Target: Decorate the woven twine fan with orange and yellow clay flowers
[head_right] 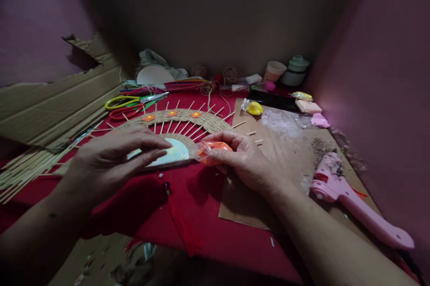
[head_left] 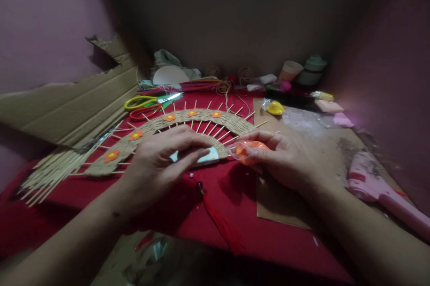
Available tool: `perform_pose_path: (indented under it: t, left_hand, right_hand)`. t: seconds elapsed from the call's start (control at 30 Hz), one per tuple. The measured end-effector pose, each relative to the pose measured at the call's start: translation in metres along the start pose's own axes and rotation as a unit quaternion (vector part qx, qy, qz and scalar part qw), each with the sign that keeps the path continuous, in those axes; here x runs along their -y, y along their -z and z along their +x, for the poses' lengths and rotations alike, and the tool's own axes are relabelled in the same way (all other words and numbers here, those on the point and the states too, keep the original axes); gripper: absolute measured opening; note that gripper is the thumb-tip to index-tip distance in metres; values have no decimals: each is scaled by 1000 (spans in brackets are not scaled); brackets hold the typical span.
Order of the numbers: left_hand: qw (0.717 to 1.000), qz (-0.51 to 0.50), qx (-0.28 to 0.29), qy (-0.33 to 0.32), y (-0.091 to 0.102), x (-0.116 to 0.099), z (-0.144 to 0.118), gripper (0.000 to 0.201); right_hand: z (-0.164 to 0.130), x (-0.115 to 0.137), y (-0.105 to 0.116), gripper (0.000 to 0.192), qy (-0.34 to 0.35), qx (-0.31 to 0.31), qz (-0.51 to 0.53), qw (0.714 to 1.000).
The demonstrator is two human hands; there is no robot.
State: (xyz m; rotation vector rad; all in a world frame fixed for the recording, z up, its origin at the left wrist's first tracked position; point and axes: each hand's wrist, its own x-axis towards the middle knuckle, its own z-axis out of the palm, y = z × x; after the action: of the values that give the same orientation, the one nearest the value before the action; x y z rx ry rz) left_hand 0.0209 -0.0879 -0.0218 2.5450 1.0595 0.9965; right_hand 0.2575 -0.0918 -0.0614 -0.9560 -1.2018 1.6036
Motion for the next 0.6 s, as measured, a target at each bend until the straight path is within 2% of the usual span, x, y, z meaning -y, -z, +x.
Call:
perform_pose_path:
  t: [0.1,0.2,0.33,0.6]
  left_hand:
    - [999,-15,26,-13,-12,-18,9,13]
    - [998,-24,58,4,-23,-24,15,18]
    - [998,11,62,30,-31,-22,18,24]
    - [996,64,59,5,-37,-16,17,20]
  right_hand:
    - [0,0,0,26,-5,11,6,1000]
    - [1,-2,2,27,4,24,14,1000]
    - [2,-4,1,28,22,27,2,999]
    - [2,-1,-7,27,26,2,-17,1000]
